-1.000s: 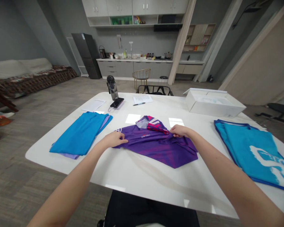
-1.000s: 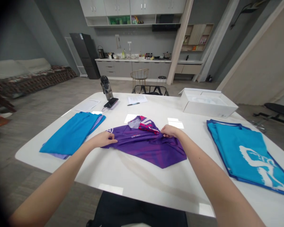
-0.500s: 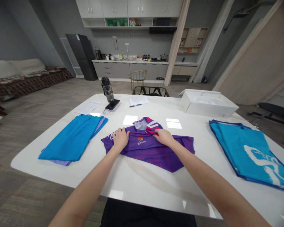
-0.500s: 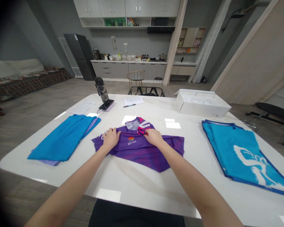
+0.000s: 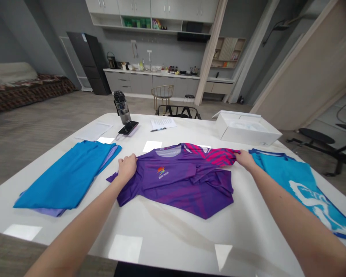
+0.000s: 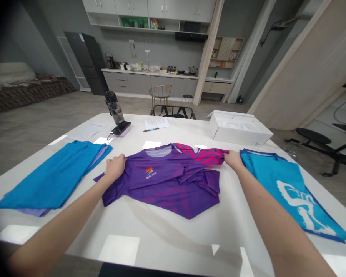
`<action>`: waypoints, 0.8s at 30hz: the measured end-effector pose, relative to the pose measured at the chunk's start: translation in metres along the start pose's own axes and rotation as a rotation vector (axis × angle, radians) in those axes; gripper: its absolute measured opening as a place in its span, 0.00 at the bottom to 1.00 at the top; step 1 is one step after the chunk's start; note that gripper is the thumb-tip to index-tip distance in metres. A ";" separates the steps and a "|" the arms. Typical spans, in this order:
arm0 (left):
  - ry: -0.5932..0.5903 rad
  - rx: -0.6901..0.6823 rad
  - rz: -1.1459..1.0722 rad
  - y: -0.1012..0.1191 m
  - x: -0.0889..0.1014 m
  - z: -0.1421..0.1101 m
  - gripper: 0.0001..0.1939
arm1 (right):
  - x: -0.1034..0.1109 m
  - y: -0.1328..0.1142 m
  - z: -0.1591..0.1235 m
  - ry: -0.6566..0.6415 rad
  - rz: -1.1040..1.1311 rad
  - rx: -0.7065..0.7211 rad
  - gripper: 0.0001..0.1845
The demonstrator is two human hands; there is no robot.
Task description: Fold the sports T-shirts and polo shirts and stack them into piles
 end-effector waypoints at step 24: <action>-0.659 -0.288 -0.787 0.031 0.024 0.097 0.23 | -0.075 -0.143 -0.012 -0.319 -0.054 0.659 0.17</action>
Point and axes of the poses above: each hand's wrist, its own z-axis towards the middle knuckle, its own x-axis out of the back of the hand, y = z × x, the point moved 1 cm from there along z, towards the middle knuckle, and after that the axes turned 2 degrees about -y, right-handed, at the moved point
